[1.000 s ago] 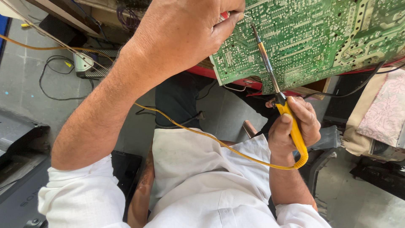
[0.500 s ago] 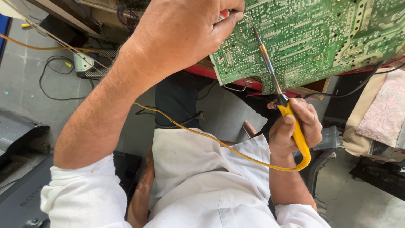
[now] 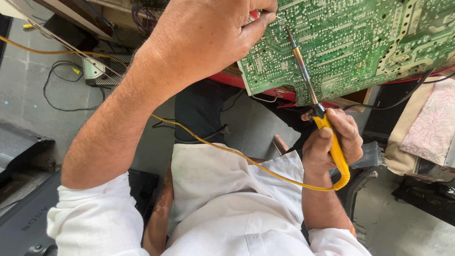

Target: The person solders a green circuit board using a soldering iron and solder wire. They hold the board steady with one hand while applying solder to specific points on the board with the other hand.

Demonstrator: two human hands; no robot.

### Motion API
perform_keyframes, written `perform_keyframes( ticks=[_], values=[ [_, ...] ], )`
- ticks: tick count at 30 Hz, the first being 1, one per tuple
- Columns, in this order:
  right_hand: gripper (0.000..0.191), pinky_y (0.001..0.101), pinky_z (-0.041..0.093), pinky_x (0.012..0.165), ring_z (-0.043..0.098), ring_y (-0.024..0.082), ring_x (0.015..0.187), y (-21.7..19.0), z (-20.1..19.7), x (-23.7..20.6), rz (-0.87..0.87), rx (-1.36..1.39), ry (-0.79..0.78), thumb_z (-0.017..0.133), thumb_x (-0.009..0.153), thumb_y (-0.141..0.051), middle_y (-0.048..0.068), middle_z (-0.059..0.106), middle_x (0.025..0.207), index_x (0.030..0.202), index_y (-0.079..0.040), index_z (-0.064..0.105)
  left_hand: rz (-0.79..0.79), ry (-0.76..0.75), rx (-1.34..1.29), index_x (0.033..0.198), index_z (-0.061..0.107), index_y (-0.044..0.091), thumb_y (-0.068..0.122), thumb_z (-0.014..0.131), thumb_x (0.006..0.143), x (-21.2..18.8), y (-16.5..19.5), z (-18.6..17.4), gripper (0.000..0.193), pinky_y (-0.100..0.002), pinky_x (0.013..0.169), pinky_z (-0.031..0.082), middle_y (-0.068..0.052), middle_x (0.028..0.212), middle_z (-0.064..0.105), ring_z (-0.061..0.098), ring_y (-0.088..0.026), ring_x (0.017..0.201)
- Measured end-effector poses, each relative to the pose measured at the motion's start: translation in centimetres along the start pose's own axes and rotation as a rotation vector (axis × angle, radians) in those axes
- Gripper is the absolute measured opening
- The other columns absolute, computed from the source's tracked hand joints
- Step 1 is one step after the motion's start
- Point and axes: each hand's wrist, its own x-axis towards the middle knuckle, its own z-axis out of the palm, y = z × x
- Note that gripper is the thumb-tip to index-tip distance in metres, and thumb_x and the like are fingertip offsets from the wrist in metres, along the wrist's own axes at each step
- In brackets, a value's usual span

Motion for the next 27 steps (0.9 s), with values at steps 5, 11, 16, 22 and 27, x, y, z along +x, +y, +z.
perform_keyframes(
  ticks=[5,11,16,22,27],
  values=[
    [0.039,0.0277,0.057,0.075,0.068,0.021,0.085,-0.15,0.16,0.06,0.012,0.027,-0.004,0.079,0.101,-0.029,0.017,0.070,0.104,0.113,0.006,0.068,-0.008,-0.008,0.005,0.096,0.070,0.006,0.018,0.075,0.105,-0.04,-0.08,0.05,0.015,-0.039,0.058,0.051,-0.009,0.075,0.067,0.067,-0.027,0.064],
    [0.039,0.0293,0.057,0.075,0.069,0.022,0.085,-0.47,0.33,0.20,-0.007,0.057,-0.021,0.078,0.103,-0.028,0.018,0.069,0.105,0.117,0.007,0.068,-0.010,-0.009,0.004,0.097,0.071,0.006,0.018,0.075,0.105,-0.04,-0.12,0.06,0.015,-0.038,0.057,0.051,-0.009,0.075,0.067,0.067,-0.027,0.064],
    [0.040,0.0303,0.057,0.076,0.068,0.023,0.085,-0.59,0.48,0.09,-0.013,0.049,-0.014,0.077,0.104,-0.028,0.019,0.069,0.106,0.116,0.009,0.068,0.012,0.010,0.001,0.098,0.071,0.006,0.014,0.072,0.102,-0.17,-0.23,0.07,0.010,-0.038,0.058,0.051,-0.009,0.076,0.067,0.067,-0.026,0.065],
    [0.040,0.0305,0.057,0.072,0.067,0.023,0.083,-0.44,0.32,0.02,0.009,0.044,-0.024,0.077,0.105,-0.027,0.018,0.068,0.100,0.118,0.010,0.069,0.020,0.015,-0.002,0.097,0.070,0.006,0.014,0.073,0.104,-0.17,-0.27,0.24,0.012,-0.038,0.058,0.051,-0.010,0.077,0.067,0.067,-0.027,0.065],
    [0.040,0.0314,0.062,0.069,0.068,0.022,0.082,-0.25,0.55,0.01,0.022,0.066,-0.028,0.077,0.104,-0.028,0.018,0.068,0.104,0.116,0.009,0.067,0.018,0.011,-0.001,0.096,0.069,0.006,0.013,0.072,0.102,-0.20,-0.23,0.19,0.011,-0.038,0.058,0.051,-0.009,0.076,0.067,0.067,-0.027,0.064]
  ],
)
